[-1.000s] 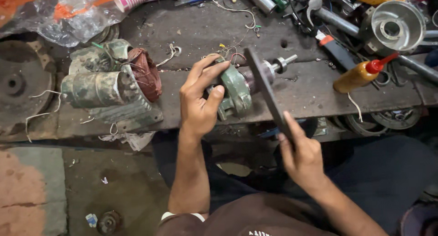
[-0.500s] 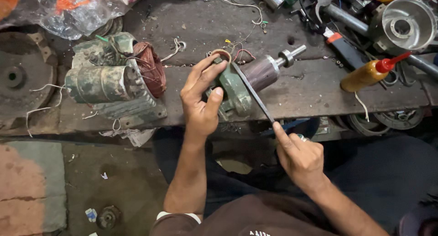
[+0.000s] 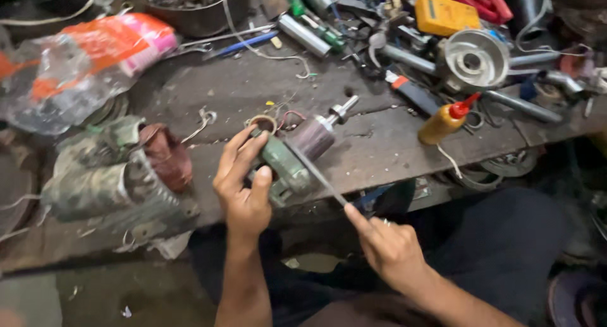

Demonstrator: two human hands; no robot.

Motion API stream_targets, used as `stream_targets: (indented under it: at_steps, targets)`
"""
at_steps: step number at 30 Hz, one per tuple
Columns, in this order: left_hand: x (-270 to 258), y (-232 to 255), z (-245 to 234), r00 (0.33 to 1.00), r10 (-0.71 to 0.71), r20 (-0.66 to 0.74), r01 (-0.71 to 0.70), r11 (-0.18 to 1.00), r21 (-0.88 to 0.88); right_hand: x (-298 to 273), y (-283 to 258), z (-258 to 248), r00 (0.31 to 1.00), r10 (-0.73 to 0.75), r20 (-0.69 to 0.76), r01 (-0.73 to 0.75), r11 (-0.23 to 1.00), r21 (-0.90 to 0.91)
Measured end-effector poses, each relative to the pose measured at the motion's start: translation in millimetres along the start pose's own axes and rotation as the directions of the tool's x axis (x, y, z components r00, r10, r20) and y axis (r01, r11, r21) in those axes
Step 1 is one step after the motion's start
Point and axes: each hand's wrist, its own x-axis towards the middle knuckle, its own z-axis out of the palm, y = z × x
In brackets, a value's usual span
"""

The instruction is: The person files the cylindrical surface of a motor rotor using a metal file. They hold the rotor with one hand and repeatedly stroke the file along its length, rotating the rotor to work different sections.

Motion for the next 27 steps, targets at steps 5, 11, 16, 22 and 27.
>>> stream_targets:
  at_steps: [5, 11, 16, 22, 27]
  targets:
    - [-2.1, -2.1, -3.2, 1.000, -0.010, 0.028, 0.009, 0.999, 0.046, 9.5, -5.3, 4.5, 1.000, 0.006, -0.008, -0.006, 0.998, 0.065]
    - [7.8, 1.7, -0.7, 0.999, 0.018, 0.028, -0.020, 0.998, 0.059, 34.7, 0.1, 12.6, 1.000, -0.013, 0.003, 0.013, 1.000, -0.011]
    - [8.3, 5.6, 1.3, 0.999, -0.011, 0.047, 0.008, 0.997, 0.073, 3.2, -6.6, -12.5, 0.999, 0.032, 0.027, -0.032, 0.999, 0.029]
    - [0.5, 0.2, 2.3, 0.995, -0.029, 0.094, 0.021, 0.996, 0.089, 15.3, 5.5, 8.0, 0.999, 0.048, 0.017, -0.050, 0.989, 0.138]
    - [7.6, -6.3, -4.2, 0.998, -0.035, 0.059, 0.033, 0.999, 0.039, 10.1, 8.8, 19.9, 1.000, 0.002, 0.001, -0.002, 0.984, 0.178]
